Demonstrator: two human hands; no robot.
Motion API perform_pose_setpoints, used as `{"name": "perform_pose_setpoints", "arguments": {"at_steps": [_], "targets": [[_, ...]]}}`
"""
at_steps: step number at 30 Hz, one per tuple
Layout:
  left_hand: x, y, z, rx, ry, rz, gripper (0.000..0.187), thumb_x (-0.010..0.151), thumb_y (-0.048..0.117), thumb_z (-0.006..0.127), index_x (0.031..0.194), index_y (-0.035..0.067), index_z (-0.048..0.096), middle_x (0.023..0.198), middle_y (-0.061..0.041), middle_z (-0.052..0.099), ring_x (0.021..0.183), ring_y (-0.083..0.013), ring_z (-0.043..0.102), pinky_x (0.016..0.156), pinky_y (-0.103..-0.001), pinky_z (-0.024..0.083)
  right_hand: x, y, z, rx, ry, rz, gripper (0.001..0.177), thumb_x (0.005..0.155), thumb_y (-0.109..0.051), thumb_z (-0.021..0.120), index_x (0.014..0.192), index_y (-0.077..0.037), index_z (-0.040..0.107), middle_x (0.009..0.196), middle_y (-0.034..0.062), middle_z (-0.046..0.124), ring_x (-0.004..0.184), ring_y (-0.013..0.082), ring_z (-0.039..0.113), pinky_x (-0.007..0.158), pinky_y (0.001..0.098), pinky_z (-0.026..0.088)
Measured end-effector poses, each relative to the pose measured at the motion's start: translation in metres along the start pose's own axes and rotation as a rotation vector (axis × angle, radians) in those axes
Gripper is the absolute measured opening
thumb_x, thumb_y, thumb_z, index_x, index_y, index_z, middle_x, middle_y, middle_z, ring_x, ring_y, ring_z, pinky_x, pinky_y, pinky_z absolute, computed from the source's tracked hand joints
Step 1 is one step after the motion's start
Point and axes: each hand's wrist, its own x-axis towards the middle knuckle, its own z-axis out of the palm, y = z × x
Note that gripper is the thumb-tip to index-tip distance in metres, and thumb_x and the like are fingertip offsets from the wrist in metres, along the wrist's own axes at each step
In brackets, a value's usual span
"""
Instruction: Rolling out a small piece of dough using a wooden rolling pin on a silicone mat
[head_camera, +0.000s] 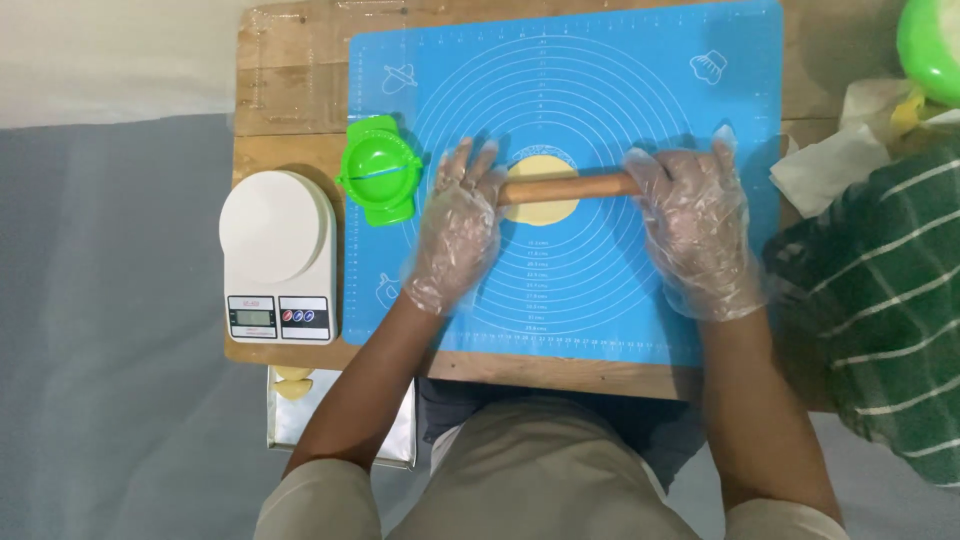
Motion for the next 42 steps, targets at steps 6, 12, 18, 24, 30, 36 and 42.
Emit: {"name": "perform_pose_setpoints", "arguments": {"at_steps": [6,12,18,24,30,36,42], "targets": [[0.045,0.001,-0.032,-0.108,-0.258,0.026,0.059,0.109,0.053,0.031,0.155,0.021,0.048,0.164,-0.009,0.039,0.152,-0.0369,0.031,0.125,-0.054,0.022,0.007,0.006,0.016,0.024,0.008,-0.012,0.043,0.087,-0.036,0.081,0.123,-0.017,0.069,0.114,0.0081,0.062,0.101,0.0317,0.068,0.088,0.0471,0.056],[0.043,-0.013,0.043,-0.209,0.158,0.144,0.053,0.111,0.049,0.039,0.156,0.024,0.049,0.163,-0.005,0.042,0.150,-0.0448,0.030,0.122,-0.061,0.022,0.011,-0.015,0.005,-0.125,-0.169,-0.008,0.068,0.103,-0.047,0.063,0.144,0.006,0.059,0.149,0.0309,0.056,0.130,0.0504,0.052,0.105,0.0696,0.038],[0.023,-0.021,0.060,-0.211,0.150,0.289,0.050,0.117,0.050,0.041,0.164,0.038,0.028,0.171,-0.004,0.029,0.156,-0.0410,0.021,0.127,-0.055,0.016,-0.014,-0.052,-0.020,-0.087,-0.253,0.068,0.080,0.109,-0.060,0.037,0.157,0.004,0.038,0.161,0.0300,0.040,0.141,0.0540,0.047,0.105,0.0730,0.041],[0.010,-0.018,0.056,-0.284,0.135,0.334,0.043,0.115,0.031,0.048,0.158,0.029,0.045,0.168,0.001,0.033,0.155,-0.0342,0.027,0.125,-0.054,0.021,-0.031,-0.097,-0.044,-0.052,-0.308,0.207,0.087,0.103,-0.052,0.061,0.160,0.006,0.031,0.163,0.0316,0.034,0.147,0.0543,0.037,0.116,0.0658,0.037],[-0.001,-0.022,0.092,-0.206,0.098,0.270,0.041,0.104,0.032,0.062,0.145,0.029,0.062,0.158,0.001,0.053,0.151,-0.0275,0.037,0.123,-0.049,0.032,-0.040,-0.129,-0.057,0.001,-0.300,0.300,0.090,0.085,-0.043,0.078,0.151,0.009,0.046,0.148,0.0332,0.050,0.137,0.0552,0.046,0.107,0.0660,0.043],[-0.005,-0.023,0.089,-0.077,0.134,0.255,0.042,0.101,0.031,0.063,0.143,0.027,0.064,0.148,-0.001,0.062,0.149,-0.0257,0.042,0.125,-0.046,0.031,-0.053,-0.135,-0.056,0.013,-0.167,0.260,0.076,0.087,-0.034,0.080,0.148,0.001,0.052,0.141,0.0276,0.057,0.131,0.0503,0.054,0.105,0.0637,0.047],[-0.013,-0.014,0.056,-0.266,0.148,0.186,0.041,0.103,0.030,0.052,0.142,0.018,0.061,0.130,-0.005,0.067,0.137,-0.0253,0.051,0.125,-0.045,0.031,-0.051,-0.118,-0.054,0.164,0.012,0.234,0.043,0.093,-0.012,0.072,0.135,-0.005,0.063,0.131,0.0172,0.066,0.121,0.0392,0.064,0.101,0.0498,0.054]]}}
